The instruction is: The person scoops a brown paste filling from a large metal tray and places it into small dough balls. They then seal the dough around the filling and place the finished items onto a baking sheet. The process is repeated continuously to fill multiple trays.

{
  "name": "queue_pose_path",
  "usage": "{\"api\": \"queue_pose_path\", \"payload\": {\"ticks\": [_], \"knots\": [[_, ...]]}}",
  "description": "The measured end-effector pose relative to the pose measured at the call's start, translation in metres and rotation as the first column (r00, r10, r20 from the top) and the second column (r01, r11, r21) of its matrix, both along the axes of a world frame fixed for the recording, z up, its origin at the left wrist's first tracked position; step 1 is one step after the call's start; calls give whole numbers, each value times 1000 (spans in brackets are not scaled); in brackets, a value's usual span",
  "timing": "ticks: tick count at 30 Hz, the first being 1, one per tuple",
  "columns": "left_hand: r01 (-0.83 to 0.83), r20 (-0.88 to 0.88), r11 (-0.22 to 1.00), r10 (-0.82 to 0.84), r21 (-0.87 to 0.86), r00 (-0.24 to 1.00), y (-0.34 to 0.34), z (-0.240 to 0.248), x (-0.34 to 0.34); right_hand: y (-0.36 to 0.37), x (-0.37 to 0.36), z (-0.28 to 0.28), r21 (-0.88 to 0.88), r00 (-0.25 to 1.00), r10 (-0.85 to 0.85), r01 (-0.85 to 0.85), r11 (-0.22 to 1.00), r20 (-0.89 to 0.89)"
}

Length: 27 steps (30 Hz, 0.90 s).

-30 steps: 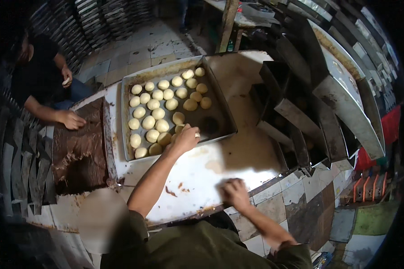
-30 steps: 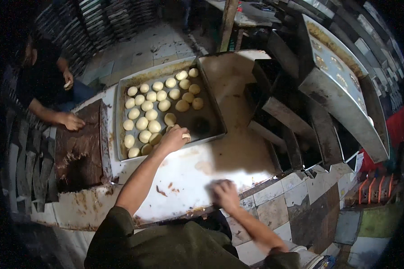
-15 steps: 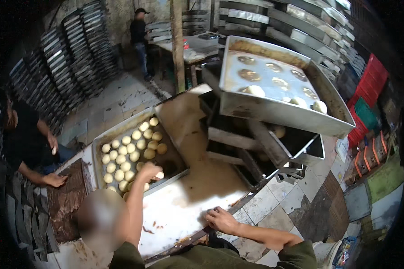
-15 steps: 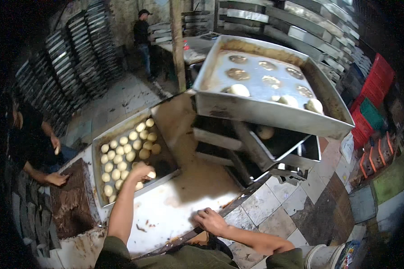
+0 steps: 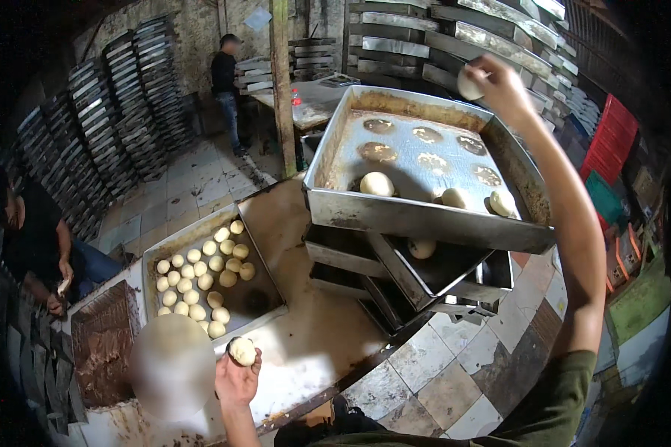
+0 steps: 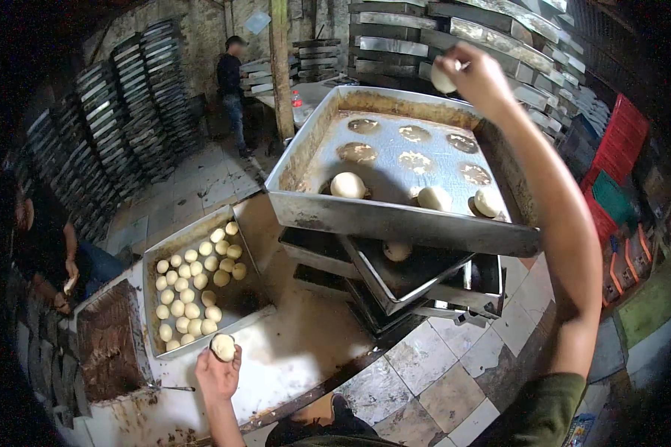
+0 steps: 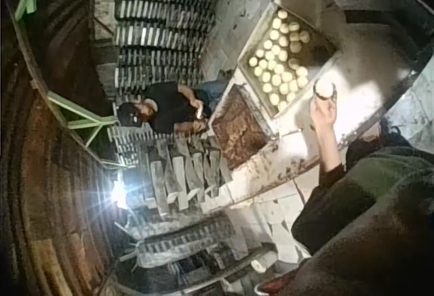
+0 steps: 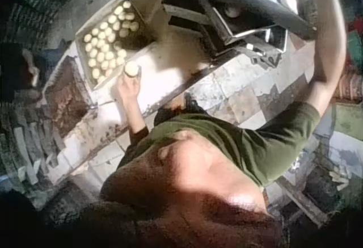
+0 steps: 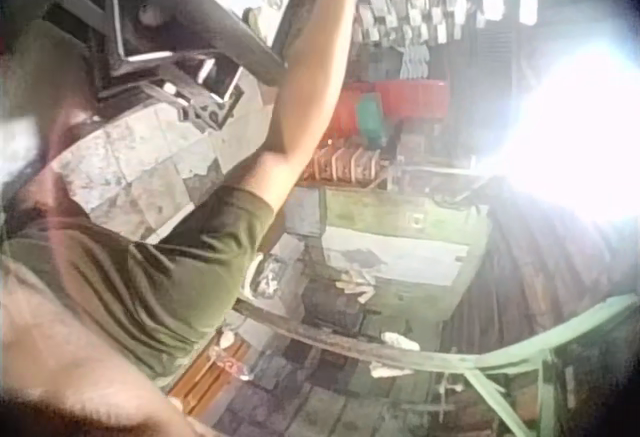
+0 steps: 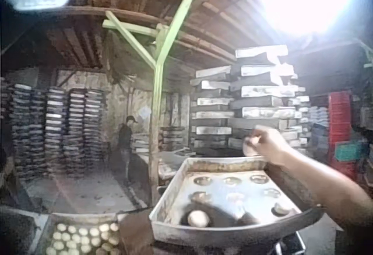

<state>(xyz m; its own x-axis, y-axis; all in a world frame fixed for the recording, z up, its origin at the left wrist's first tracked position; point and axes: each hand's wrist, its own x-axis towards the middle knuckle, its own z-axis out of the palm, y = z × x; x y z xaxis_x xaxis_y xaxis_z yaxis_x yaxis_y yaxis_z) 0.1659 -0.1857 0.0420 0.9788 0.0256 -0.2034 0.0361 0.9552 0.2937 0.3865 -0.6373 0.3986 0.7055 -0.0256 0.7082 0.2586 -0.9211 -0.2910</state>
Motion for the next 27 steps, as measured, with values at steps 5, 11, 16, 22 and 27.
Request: {"api": "queue_pose_path", "payload": {"ticks": [5, 11, 16, 22, 27], "knots": [[-151, -52, 925, 180, 350, 982, 37, -13, -47, -23, 47, -78, -340, 740, -114, -161, 926, -663], [-166, -160, 883, 259, 440, 953, 68, -10, -82, 69, -65, 21, 288, 956, 291, -289, 913, 37], [-271, -16, 848, 312, 456, 950, 61, -33, -80, 246, -160, -173, 182, 341, 939, -927, 327, 49], [37, -113, 831, 32, 556, 993, 101, -22, -139, 495, -245, -360, 815, 317, 921, -456, 356, -225], [134, -304, 864, 23, 485, 952, 209, -117, -264, 591, -279, -423, 360, 376, 862, -795, 489, -341]]}}
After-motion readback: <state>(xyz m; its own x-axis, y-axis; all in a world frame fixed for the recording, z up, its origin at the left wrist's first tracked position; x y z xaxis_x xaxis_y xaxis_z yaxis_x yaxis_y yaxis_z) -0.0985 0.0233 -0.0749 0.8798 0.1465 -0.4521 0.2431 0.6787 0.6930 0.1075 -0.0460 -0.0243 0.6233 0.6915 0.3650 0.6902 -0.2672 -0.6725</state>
